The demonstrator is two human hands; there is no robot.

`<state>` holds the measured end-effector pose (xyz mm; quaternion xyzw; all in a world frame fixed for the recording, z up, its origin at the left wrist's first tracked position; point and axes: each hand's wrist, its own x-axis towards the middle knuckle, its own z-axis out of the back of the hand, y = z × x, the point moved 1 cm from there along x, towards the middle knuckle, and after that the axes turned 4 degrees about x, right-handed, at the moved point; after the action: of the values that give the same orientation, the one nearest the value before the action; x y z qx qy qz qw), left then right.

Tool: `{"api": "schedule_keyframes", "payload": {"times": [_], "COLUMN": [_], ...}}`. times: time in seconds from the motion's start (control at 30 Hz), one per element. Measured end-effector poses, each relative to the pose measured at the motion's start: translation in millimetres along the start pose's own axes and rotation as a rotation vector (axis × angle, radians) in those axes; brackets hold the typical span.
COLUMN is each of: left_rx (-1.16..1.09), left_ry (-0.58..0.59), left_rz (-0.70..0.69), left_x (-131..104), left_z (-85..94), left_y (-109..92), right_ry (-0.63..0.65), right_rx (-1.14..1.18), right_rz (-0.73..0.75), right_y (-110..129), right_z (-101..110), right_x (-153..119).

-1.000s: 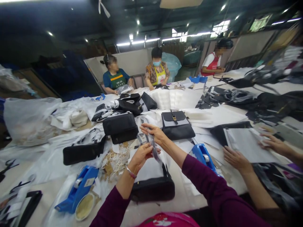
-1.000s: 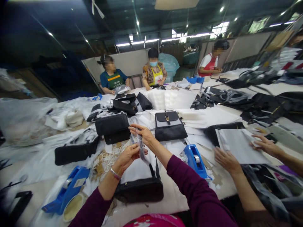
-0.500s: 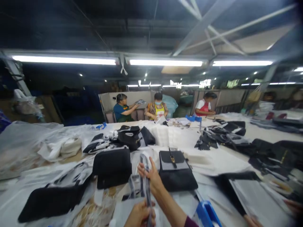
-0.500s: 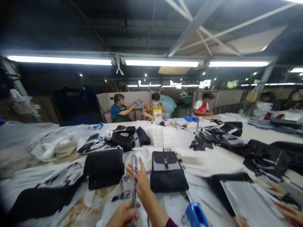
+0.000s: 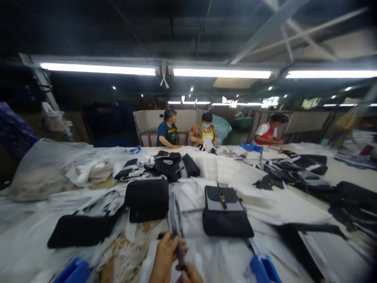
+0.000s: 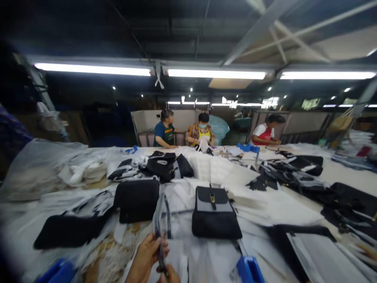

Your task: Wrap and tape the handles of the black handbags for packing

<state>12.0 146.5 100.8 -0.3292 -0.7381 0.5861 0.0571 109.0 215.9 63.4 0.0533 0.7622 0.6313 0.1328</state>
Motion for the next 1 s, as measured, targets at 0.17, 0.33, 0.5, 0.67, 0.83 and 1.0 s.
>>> {"api": "schedule_keyframes", "payload": {"times": [0.17, 0.33, 0.5, 0.67, 0.83, 1.0], "left_rx": [0.020, -0.042, 0.017, -0.021, -0.064, -0.069], "left_ry": [-0.009, 0.057, 0.237, 0.035, -0.060, 0.021], "left_rz": [0.022, 0.081, 0.118, -0.031, -0.154, -0.143], "left_x": [-23.0, -34.0, -35.2, -16.6, -5.1, -6.4], "left_z": [-8.5, -6.3, -5.5, -5.8, -12.1, -24.7], "left_y": [-4.2, -11.9, -26.1, -36.9, -39.5, -29.5], "right_ry": [-0.161, -0.126, -0.158, -0.401, -0.312, -0.302], "right_rx": [0.154, 0.251, 0.095, -0.162, -0.067, 0.366], "right_rz": [-0.050, 0.017, 0.068, 0.175, 0.049, -0.206], "right_y": [-7.9, -0.8, 7.3, 31.4, 36.3, 34.8], "right_z": [-31.4, -23.1, -1.7, 26.0, 30.6, 33.5], "right_x": [-42.4, -45.3, -33.0, -36.6, -37.1, -2.3]}}
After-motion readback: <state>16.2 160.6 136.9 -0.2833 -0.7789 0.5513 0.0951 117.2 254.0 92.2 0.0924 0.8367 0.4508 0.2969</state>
